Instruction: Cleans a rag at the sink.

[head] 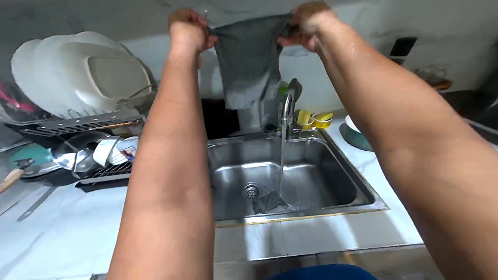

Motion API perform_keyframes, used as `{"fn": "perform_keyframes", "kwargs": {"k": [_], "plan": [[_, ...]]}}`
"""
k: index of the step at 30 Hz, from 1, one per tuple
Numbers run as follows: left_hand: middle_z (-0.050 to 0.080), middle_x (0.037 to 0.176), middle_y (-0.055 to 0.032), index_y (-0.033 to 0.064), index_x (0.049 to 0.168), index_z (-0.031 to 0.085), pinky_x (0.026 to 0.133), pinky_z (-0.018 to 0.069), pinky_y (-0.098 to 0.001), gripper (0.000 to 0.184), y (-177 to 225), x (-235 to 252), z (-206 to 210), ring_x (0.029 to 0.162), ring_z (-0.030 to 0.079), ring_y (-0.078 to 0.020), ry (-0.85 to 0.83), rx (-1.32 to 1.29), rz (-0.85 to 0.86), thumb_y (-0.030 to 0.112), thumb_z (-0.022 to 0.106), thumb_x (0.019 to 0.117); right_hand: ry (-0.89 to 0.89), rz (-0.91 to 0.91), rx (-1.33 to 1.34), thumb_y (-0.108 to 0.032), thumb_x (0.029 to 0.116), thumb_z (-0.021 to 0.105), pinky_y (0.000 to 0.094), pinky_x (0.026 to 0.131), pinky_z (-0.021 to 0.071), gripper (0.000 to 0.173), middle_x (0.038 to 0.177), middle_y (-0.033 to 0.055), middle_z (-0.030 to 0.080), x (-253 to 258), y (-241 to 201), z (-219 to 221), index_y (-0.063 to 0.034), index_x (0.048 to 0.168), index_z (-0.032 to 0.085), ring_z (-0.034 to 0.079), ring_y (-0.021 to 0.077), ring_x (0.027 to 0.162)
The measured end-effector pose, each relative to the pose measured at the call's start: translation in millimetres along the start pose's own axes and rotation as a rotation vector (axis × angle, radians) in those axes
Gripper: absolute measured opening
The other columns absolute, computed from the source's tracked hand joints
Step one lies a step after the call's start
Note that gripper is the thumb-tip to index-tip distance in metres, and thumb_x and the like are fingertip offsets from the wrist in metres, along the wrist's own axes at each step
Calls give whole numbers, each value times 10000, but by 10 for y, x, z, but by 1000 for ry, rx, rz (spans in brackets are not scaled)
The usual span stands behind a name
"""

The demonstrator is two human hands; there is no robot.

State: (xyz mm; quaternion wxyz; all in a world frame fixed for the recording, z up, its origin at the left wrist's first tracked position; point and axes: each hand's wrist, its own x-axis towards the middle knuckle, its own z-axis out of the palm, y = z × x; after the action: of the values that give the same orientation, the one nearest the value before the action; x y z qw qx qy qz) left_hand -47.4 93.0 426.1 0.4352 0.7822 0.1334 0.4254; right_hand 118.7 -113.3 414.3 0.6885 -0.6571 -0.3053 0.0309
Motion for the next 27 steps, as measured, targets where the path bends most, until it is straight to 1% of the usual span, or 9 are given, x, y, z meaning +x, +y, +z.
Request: {"fn": "perform_keyframes", "kwargs": {"k": [4,7,11,14,17,19,22,25,27], "plan": [[608,1091,-123,-42,1198,548,846,603,-283,242,107,328,587,942,685,-153,29,-279,129,-92,516,963,164,-187,-103,-152,1088,484,294,824,602,282,1177,111,666,401,-129,-468,-38,1315,606,703,151,946],[602,1156,-148,-59,1213,530,898,604,-334,235,-227,241,948,1014,684,-189,-70,-326,143,-66,519,978,200,-176,-364,-160,1054,546,337,875,587,270,1182,122,671,160,101,-756,-36,1276,636,690,164,978],[675,1165,-162,-41,1229,592,857,595,-397,241,-1087,-196,1177,961,694,-211,-360,-52,-85,36,545,1006,-153,-29,-758,-82,989,628,518,820,579,194,1011,163,724,-706,924,-1020,-26,1152,719,702,275,858],[618,1360,-146,12,1263,625,933,554,-509,270,-1468,-369,1149,1159,641,-291,-522,73,-183,32,541,1007,-541,30,-785,-82,927,739,501,811,578,264,1079,114,743,-1116,1687,-1103,-104,1190,750,704,247,890],[614,1326,-154,-5,1200,626,901,580,-471,187,-1601,-632,1180,1128,660,-266,-447,-82,-236,40,548,1035,-657,251,-573,-99,1016,636,386,793,591,245,1116,144,711,-1391,2055,-890,-32,1248,681,702,203,864],[656,1141,-163,-35,1180,612,781,595,-395,179,-1768,-979,1312,912,685,-212,-439,-98,-344,46,526,1045,-657,367,-474,-128,1046,597,308,771,588,227,1071,124,705,-1463,2317,-693,-15,1227,675,688,141,815],[661,994,-133,-36,1276,585,699,555,-311,267,-2200,-1572,1675,733,623,-137,-676,-105,-560,120,517,1071,-487,457,-322,-150,1069,557,289,692,564,230,971,105,709,-1447,2698,-311,-2,1204,669,651,112,721],[669,1011,-146,-46,1285,591,774,571,-345,289,-2737,-2179,1990,812,655,-179,-812,83,-632,141,520,1075,-364,517,-205,-122,1062,543,273,642,527,231,895,72,684,-1479,2969,131,9,1217,652,601,95,670],[660,1231,-284,-89,1263,631,1016,505,-563,350,-3058,-2543,2044,1143,653,-393,-980,450,-572,165,610,1025,-432,583,-149,-134,1066,551,260,640,558,224,866,59,700,-1538,3062,337,10,1208,647,641,87,661]]}}
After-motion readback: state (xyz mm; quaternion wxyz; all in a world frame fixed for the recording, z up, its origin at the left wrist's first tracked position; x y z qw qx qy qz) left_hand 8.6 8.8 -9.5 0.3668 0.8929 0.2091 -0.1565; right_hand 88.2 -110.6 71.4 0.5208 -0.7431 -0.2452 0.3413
